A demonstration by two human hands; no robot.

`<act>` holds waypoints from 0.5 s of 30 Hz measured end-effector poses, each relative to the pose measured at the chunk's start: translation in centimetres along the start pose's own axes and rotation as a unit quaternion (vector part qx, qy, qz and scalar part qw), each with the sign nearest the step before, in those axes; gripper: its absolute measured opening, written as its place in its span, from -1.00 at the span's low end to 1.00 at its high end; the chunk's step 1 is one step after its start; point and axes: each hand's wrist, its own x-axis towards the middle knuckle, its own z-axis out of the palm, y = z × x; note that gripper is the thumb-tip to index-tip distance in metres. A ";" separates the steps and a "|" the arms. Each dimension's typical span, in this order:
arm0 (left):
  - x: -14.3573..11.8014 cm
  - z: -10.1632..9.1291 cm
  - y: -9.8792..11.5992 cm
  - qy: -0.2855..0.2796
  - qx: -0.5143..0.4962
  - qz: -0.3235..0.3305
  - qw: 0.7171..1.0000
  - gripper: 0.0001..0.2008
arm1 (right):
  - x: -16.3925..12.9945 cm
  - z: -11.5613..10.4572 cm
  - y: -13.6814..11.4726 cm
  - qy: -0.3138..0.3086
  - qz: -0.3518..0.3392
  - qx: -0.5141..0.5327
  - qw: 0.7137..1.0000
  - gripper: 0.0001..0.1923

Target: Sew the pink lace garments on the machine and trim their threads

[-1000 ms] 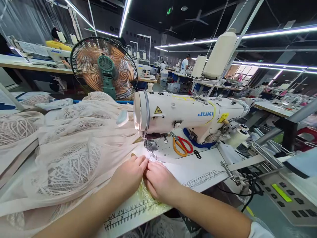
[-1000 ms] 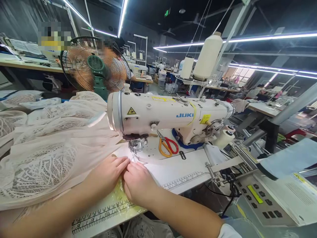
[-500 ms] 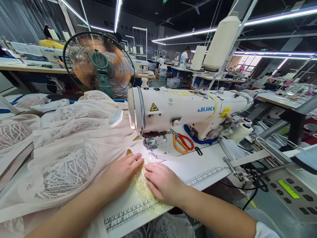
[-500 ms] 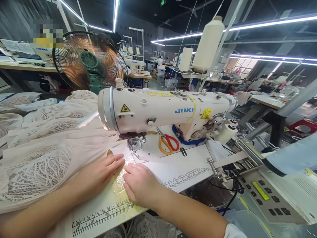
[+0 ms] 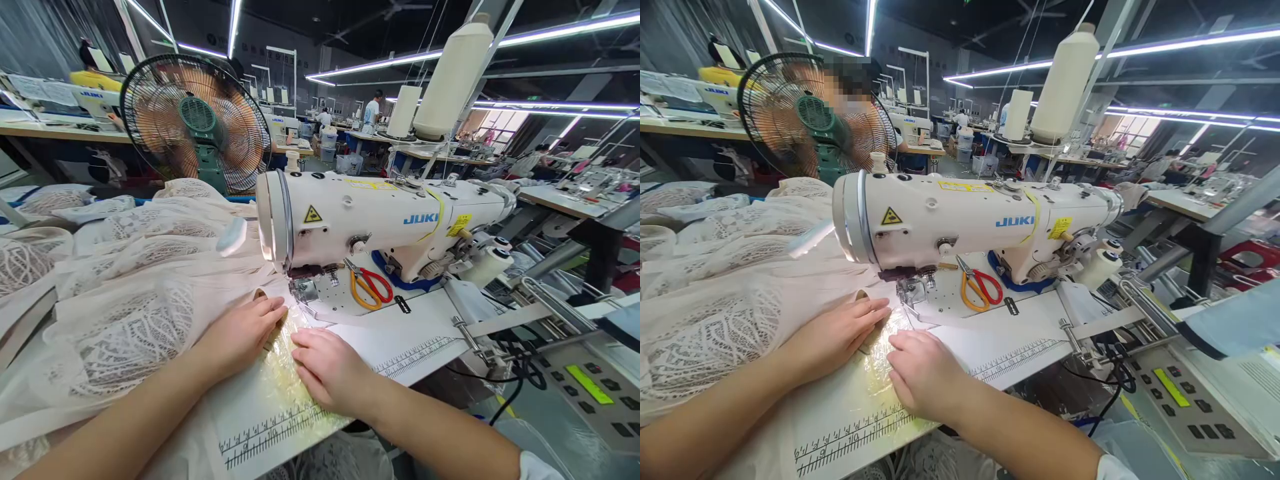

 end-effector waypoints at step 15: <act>1.5 -0.7 -0.7 -0.012 0.114 -0.042 0.993 -0.62 | 0.5 -0.3 -0.8 0.044 0.006 -0.017 0.999 -0.81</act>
